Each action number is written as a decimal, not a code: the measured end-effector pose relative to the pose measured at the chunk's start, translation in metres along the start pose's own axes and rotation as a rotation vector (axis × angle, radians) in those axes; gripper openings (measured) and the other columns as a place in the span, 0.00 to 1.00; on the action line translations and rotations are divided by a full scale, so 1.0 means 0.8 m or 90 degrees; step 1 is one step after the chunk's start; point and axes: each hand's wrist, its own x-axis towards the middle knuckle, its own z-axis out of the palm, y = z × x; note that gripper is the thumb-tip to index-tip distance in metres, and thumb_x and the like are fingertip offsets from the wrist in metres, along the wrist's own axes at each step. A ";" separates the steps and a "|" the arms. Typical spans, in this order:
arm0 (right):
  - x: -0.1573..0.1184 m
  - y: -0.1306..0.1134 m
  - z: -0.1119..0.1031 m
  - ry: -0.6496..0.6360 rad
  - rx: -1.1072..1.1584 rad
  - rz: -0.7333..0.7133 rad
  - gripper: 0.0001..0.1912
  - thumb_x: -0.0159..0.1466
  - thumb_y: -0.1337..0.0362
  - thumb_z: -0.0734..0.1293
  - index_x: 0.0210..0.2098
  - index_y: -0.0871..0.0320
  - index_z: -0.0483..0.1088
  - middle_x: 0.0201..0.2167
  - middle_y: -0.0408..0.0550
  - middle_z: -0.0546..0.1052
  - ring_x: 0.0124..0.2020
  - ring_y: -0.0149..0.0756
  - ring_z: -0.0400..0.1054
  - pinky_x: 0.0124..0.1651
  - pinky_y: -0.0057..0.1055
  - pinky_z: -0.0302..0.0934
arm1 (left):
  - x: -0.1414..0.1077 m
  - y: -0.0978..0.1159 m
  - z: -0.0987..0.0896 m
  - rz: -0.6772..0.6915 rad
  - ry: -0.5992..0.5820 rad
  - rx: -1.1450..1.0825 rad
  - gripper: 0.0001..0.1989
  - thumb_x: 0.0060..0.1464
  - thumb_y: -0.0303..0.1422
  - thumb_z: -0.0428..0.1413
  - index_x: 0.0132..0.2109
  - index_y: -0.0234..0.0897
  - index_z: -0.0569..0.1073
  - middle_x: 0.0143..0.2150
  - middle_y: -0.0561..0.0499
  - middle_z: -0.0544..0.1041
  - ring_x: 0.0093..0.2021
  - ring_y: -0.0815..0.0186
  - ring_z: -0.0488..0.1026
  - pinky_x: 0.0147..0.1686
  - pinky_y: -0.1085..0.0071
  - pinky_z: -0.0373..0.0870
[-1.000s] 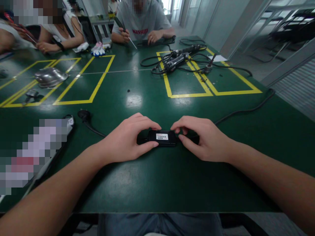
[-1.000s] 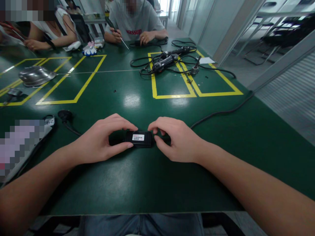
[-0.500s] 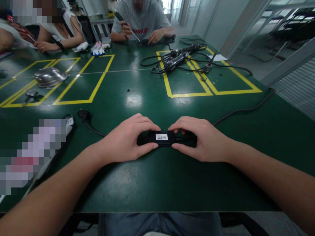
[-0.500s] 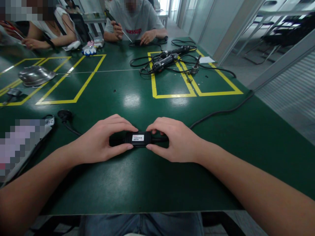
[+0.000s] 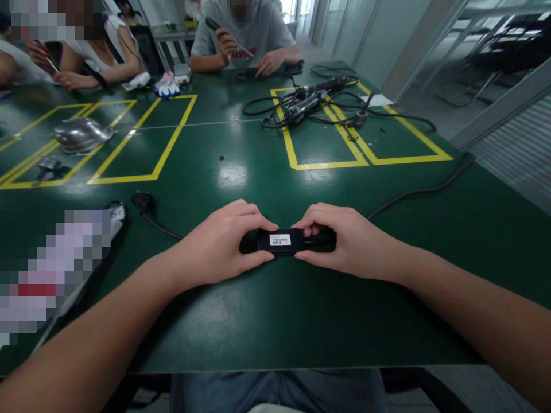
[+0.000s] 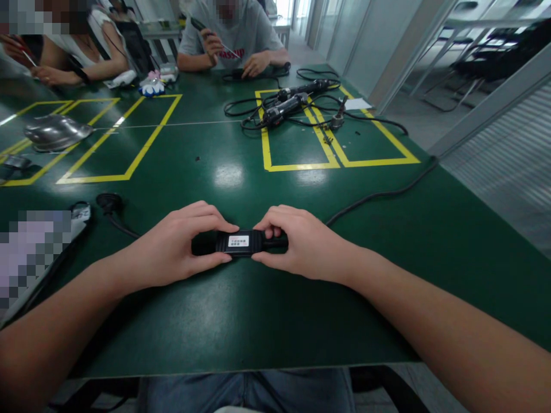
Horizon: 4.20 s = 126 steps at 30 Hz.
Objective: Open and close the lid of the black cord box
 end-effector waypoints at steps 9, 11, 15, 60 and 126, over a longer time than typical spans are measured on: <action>0.002 -0.001 0.001 -0.010 0.055 0.055 0.11 0.62 0.64 0.80 0.43 0.56 0.79 0.34 0.43 0.78 0.33 0.35 0.71 0.36 0.31 0.65 | 0.004 0.002 0.001 -0.020 -0.010 0.004 0.16 0.62 0.33 0.70 0.55 0.39 0.83 0.47 0.48 0.83 0.49 0.57 0.79 0.51 0.61 0.76; 0.001 -0.001 0.002 -0.005 0.063 0.053 0.11 0.62 0.64 0.80 0.42 0.56 0.79 0.34 0.42 0.78 0.33 0.34 0.71 0.35 0.30 0.65 | 0.004 0.001 0.002 -0.020 -0.009 0.002 0.15 0.62 0.33 0.70 0.55 0.39 0.83 0.47 0.47 0.83 0.49 0.57 0.79 0.51 0.61 0.76; 0.001 0.002 0.004 0.014 0.059 0.039 0.11 0.61 0.64 0.80 0.42 0.56 0.79 0.34 0.42 0.79 0.32 0.34 0.71 0.35 0.31 0.66 | 0.003 0.001 0.003 -0.019 -0.004 -0.001 0.15 0.62 0.33 0.70 0.55 0.40 0.82 0.47 0.48 0.84 0.49 0.57 0.79 0.51 0.61 0.76; -0.004 -0.003 0.003 0.035 -0.029 -0.058 0.03 0.71 0.69 0.68 0.39 0.56 0.73 0.31 0.42 0.76 0.26 0.30 0.66 0.29 0.28 0.60 | -0.001 0.005 -0.014 -0.078 -0.042 -0.084 0.04 0.65 0.29 0.57 0.39 0.37 0.76 0.30 0.56 0.75 0.27 0.69 0.68 0.31 0.71 0.63; -0.007 0.017 0.005 0.017 -0.034 -0.049 0.13 0.66 0.59 0.79 0.47 0.54 0.79 0.44 0.51 0.84 0.42 0.45 0.79 0.43 0.39 0.73 | 0.000 0.003 0.008 0.070 -0.020 -0.072 0.16 0.68 0.31 0.64 0.60 0.38 0.82 0.58 0.43 0.86 0.57 0.55 0.81 0.61 0.58 0.77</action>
